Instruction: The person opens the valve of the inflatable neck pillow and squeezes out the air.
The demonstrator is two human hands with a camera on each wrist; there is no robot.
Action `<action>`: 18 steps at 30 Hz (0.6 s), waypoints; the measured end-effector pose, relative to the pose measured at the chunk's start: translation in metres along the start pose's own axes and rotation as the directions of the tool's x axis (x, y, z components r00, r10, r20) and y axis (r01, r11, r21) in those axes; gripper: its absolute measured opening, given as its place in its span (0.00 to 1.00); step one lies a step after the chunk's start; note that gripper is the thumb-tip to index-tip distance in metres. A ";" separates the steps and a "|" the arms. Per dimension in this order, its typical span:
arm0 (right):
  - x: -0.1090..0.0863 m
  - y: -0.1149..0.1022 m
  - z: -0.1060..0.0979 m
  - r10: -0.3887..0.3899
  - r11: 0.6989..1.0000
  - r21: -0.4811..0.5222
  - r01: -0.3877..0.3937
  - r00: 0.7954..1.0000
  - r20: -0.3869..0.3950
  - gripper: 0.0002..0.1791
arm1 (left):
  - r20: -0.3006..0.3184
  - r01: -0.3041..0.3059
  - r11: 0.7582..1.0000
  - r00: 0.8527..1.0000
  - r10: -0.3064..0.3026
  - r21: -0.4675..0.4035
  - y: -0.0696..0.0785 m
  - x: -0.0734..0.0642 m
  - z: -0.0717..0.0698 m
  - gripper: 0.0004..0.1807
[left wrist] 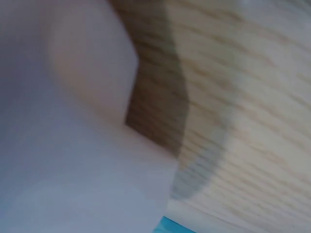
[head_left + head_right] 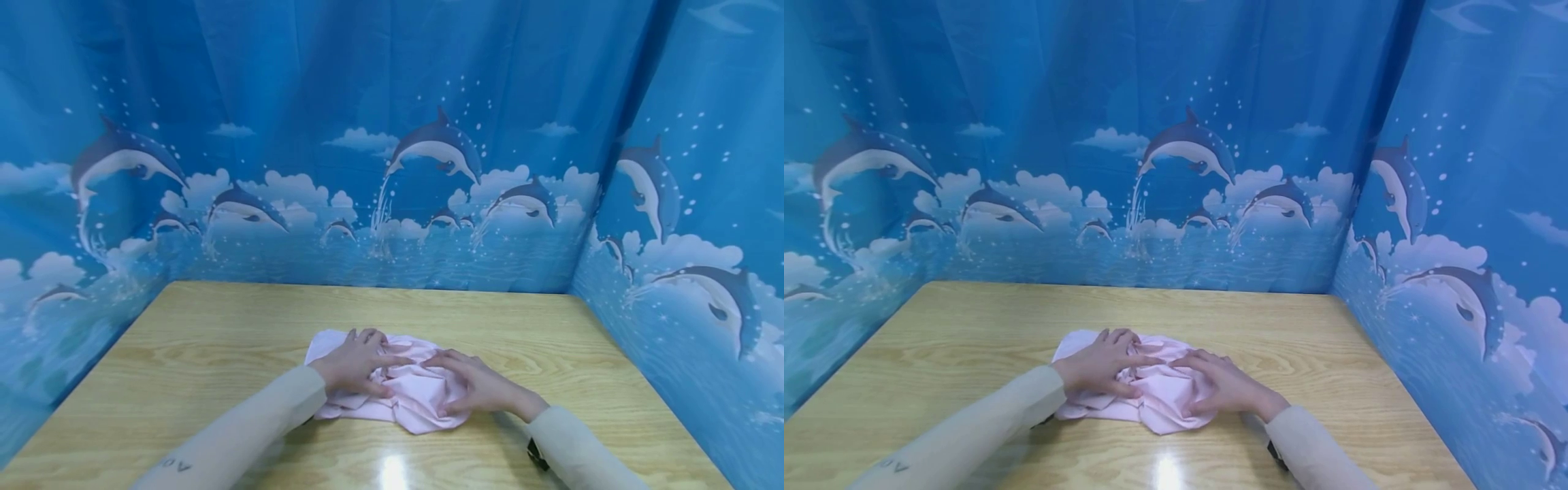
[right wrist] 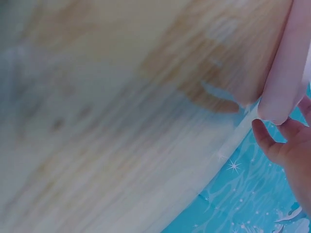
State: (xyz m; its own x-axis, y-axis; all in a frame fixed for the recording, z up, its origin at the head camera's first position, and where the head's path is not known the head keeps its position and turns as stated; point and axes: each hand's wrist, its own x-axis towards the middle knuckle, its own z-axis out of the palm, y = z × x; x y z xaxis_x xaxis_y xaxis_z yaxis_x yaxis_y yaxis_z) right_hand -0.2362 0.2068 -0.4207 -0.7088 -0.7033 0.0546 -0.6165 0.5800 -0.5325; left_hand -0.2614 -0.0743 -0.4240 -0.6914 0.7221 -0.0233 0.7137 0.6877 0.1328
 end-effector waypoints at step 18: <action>0.003 -0.001 0.006 -0.108 0.979 -0.177 0.100 0.994 -0.032 0.33 | -0.059 -0.014 1.000 0.998 0.014 -0.001 0.000 -0.002 0.000 0.26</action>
State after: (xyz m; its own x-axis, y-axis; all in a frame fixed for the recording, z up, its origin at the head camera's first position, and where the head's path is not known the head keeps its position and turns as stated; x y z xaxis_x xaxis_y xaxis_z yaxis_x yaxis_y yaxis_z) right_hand -0.2359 0.2021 -0.4249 -0.6491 -0.7479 0.1389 -0.7352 0.5700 -0.3667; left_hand -0.2597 -0.0754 -0.4238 -0.6870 0.7257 0.0367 0.7230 0.6777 0.1341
